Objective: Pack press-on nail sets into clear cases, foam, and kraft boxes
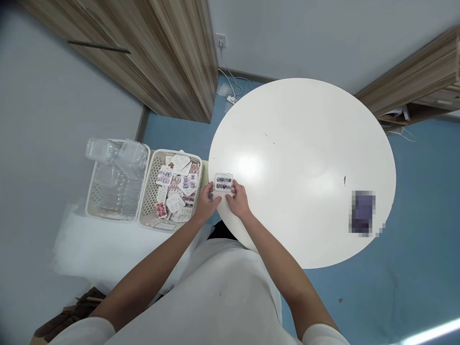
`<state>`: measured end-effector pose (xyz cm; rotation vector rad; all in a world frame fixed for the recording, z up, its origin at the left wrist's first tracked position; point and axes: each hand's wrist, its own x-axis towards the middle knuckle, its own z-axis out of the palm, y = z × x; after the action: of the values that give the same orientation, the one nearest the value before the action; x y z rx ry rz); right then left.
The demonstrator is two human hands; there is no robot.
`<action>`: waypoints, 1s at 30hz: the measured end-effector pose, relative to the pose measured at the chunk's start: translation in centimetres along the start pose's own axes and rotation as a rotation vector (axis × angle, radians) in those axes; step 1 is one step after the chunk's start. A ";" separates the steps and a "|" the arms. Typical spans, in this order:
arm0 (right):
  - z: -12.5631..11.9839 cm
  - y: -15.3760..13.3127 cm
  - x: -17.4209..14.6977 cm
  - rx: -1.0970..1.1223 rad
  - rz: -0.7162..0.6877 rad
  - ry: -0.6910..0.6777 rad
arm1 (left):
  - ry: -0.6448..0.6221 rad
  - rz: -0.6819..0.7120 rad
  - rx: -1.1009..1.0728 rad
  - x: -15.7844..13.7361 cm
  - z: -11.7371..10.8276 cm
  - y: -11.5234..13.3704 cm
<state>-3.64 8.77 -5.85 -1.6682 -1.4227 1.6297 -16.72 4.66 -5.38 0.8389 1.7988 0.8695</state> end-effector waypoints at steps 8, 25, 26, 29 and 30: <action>0.2 0.1 0.1 0.002 0.004 0.002 | 0.009 0.022 -0.055 -0.3 0.0 -0.1; -1.2 0.4 -3.1 0.011 0.082 -0.089 | 0.104 0.067 -0.103 -3.2 1.4 -1.7; -1.6 0.4 -3.6 0.016 0.096 -0.111 | 0.113 0.059 -0.098 -3.5 1.5 -1.7; -3.0 0.7 -5.4 0.032 0.114 -0.187 | 0.159 0.022 -0.092 -4.7 1.9 -1.7; -3.4 0.9 -6.1 0.035 0.114 -0.211 | 0.179 0.009 -0.100 -5.2 2.1 -1.7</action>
<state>1.04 4.46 -2.79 -1.6246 -1.4075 1.9318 -13.39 -0.18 -5.13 0.7251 1.8891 1.0592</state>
